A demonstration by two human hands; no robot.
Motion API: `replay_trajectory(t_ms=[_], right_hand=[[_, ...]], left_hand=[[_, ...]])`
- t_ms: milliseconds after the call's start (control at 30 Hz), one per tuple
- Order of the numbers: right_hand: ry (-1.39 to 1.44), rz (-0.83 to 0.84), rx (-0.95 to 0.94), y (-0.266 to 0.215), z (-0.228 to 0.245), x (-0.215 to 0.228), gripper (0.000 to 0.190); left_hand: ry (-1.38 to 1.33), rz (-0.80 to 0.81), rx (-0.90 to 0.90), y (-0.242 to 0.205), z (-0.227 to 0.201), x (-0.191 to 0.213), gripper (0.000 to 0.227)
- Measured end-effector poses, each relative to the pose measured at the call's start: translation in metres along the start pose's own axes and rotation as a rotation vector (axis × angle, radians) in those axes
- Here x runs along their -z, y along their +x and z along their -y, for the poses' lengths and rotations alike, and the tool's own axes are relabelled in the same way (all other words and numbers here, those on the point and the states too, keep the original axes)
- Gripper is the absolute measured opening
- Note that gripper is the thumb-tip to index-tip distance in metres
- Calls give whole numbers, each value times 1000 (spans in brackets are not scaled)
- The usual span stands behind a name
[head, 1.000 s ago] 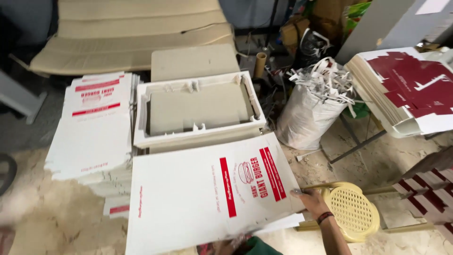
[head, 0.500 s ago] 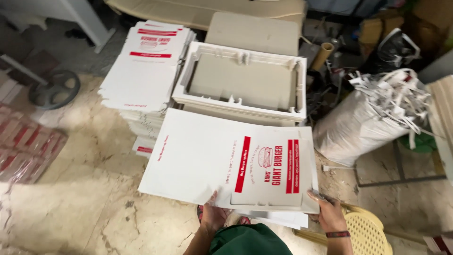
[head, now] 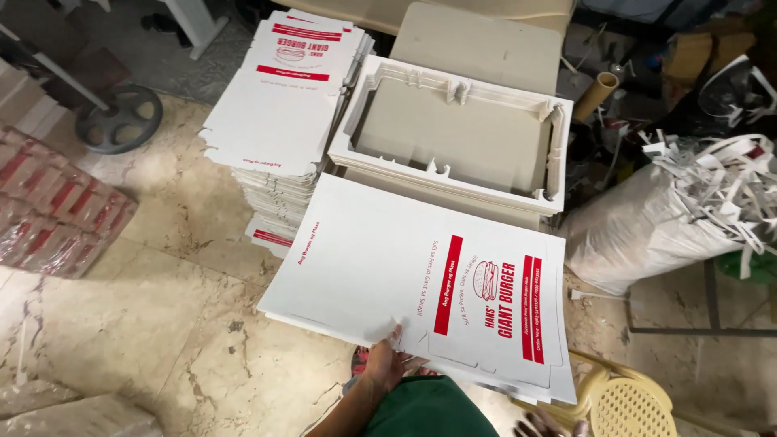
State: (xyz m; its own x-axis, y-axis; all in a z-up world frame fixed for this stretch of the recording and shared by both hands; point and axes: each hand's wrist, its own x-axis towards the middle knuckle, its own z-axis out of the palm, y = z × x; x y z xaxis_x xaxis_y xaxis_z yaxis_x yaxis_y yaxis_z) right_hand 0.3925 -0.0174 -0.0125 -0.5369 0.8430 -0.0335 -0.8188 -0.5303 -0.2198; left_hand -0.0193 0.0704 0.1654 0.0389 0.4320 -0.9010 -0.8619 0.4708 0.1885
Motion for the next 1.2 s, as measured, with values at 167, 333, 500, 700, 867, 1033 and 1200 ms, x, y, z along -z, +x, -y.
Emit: replay_trajectory(t_ms=[167,333,500,700,867,1033,1200], right_hand=[[-89,288,195,57,-48,-42,90],[-567,-1233,336,125,-32,-76,38],[-565,-1161,368,122,-33,-101,42],[-618,-1187,383,131,-33,-131,49],[-613,-1163,325,123,-8,-120,45],[-906,-1136,304,140,-3,-186,41],[-1075,-1101,393,157,17,-226,41]], left_hand=[[22,-40,80,11,-6,5,49],[-101,-77,192,-18,-43,14,84],[-252,-78,-229,25,-92,108,58],[-145,-37,-428,36,-160,147,55],[21,-70,-494,72,-190,171,44],[259,115,-387,51,-238,169,73],[411,0,-298,25,-268,133,49]])
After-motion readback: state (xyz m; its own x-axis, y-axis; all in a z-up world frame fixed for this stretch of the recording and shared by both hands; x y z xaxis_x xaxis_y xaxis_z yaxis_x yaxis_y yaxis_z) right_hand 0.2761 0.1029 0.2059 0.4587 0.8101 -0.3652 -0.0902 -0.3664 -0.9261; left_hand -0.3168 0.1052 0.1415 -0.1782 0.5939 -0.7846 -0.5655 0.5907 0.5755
